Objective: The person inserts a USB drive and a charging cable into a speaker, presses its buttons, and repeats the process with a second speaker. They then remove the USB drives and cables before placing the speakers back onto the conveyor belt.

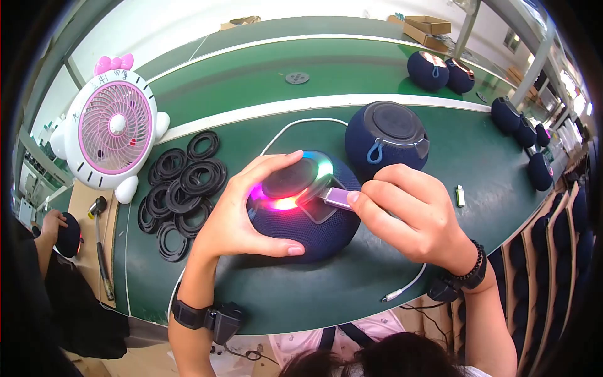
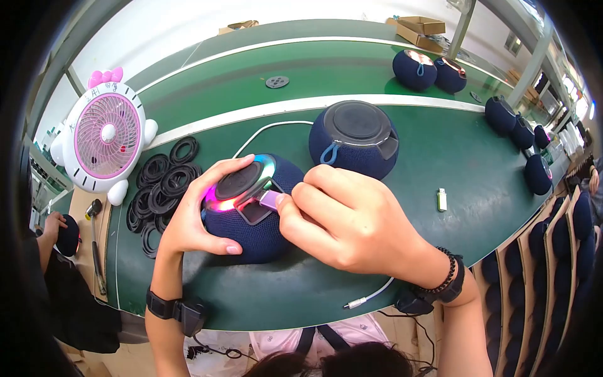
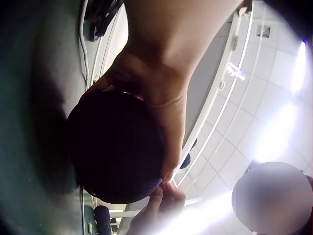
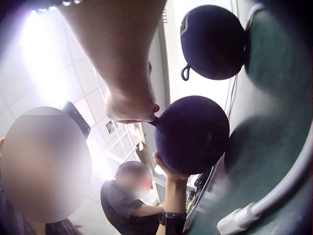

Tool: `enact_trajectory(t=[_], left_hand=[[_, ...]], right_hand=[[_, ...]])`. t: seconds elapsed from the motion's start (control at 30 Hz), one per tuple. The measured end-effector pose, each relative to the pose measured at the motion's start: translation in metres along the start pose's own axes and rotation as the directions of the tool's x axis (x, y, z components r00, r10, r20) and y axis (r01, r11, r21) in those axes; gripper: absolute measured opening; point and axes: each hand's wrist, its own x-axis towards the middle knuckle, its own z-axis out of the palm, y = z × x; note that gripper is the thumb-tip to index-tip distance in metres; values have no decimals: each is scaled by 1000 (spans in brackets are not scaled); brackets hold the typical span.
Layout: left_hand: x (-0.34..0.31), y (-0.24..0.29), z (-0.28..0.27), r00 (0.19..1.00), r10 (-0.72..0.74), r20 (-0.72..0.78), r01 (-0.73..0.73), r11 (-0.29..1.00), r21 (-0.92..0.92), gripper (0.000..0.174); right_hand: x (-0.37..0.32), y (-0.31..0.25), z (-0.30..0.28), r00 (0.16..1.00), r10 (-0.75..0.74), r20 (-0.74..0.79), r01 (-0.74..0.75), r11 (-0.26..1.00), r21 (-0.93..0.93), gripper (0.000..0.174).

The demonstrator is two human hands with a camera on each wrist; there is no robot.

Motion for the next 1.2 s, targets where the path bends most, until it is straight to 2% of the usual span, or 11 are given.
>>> enact_trajectory(t=[0.43,0.63,0.7,0.77,0.83,0.9,0.97,1.0,1.07,1.1,1.2], left_hand=[[0,4,8,999,-46,-17,46,999,-28,106],[0,7,8,999,17,-29,-17,1000,-18,100],[0,9,5,996,-89,23,90,996,-11,108],[-1,8,5,997,-80,15,80,997,-3,108],[0,5,5,997,-71,4,71,997,0,108],[1,1,4,999,41,23,-42,997,68,108],[0,1,3,1000,14,13,-15,999,51,109],[-1,2,4,1000,-15,2,15,999,33,109],[-1,2,4,999,-36,-8,36,999,11,109],[-1,2,4,998,-60,-17,60,998,-12,109],[0,3,4,998,-63,1,63,998,-13,109]], right_hand=[[-1,-9,-6,995,72,70,-63,991,-120,20],[-6,2,-5,999,43,14,-44,996,80,21],[-7,4,-5,990,136,23,-138,974,181,26],[-6,0,-8,981,184,62,-193,951,242,24],[-7,-7,-7,884,439,160,-456,737,499,22],[-14,2,-1,910,389,140,-405,768,496,20],[-18,8,2,957,288,27,-265,834,483,19],[-19,4,1,957,287,28,-265,835,482,19],[-22,-6,0,789,607,98,-477,504,720,15],[-20,-7,-1,789,606,98,-477,505,719,15],[-17,-9,-2,713,616,334,-566,225,794,17]])
